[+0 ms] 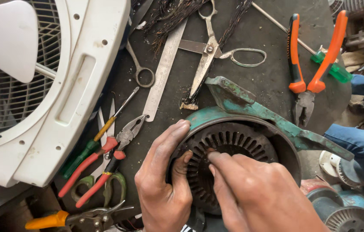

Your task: The person uses a screwdriver to scrape and clean the interior slots of a motor stator held in a bench vise. The person rotates the stator to access different sections while continuing to scrape out debris.

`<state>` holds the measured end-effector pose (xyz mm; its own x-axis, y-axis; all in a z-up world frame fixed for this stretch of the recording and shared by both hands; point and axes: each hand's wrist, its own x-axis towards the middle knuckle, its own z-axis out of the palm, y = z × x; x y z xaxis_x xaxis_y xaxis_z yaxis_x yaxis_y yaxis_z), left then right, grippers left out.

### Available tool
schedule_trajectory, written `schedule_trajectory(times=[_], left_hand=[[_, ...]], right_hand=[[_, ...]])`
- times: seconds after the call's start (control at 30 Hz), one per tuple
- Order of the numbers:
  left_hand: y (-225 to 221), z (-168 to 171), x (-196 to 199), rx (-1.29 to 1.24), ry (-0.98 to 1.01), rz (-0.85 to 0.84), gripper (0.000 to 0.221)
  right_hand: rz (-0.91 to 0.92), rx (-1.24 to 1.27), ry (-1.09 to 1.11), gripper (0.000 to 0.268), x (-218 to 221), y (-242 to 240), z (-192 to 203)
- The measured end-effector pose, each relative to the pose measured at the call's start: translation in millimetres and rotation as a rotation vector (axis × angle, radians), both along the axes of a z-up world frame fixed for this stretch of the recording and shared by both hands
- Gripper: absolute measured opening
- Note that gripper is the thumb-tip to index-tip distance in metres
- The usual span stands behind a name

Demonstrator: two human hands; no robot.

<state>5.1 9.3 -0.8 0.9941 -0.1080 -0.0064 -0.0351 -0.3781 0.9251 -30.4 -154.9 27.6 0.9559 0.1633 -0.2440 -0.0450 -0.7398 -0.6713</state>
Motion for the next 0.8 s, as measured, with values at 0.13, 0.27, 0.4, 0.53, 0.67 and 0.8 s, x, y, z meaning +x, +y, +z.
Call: schedule_trajectory(times=[0.13, 0.27, 0.4, 0.53, 0.67, 0.8], left_hand=[[1, -4, 0, 0.014, 0.041, -0.018, 0.045], [-1, -6, -1, 0.011, 0.061, -0.016, 0.043], [-3, -8, 1, 0.018, 0.032, -0.023, 0.043], [-3, -6, -1, 0.044, 0.037, -0.018, 0.043], [-3, -3, -3, 0.035, 0.054, -0.015, 0.043], [-2, -6, 1, 0.009, 0.049, -0.025, 0.041]], right_hand=[[-0.269, 0.230, 0.103, 0.027, -12, -3, -12], [-0.480, 0.473, 0.236, 0.024, -19, 0, -21], [-0.227, 0.098, -0.165, 0.025, -20, -5, -14], [0.022, -0.275, -0.082, 0.043, -22, -4, -7], [0.135, -0.334, 0.009, 0.050, -21, 0, -9], [0.146, -0.242, 0.037, 0.047, -12, -5, -14]])
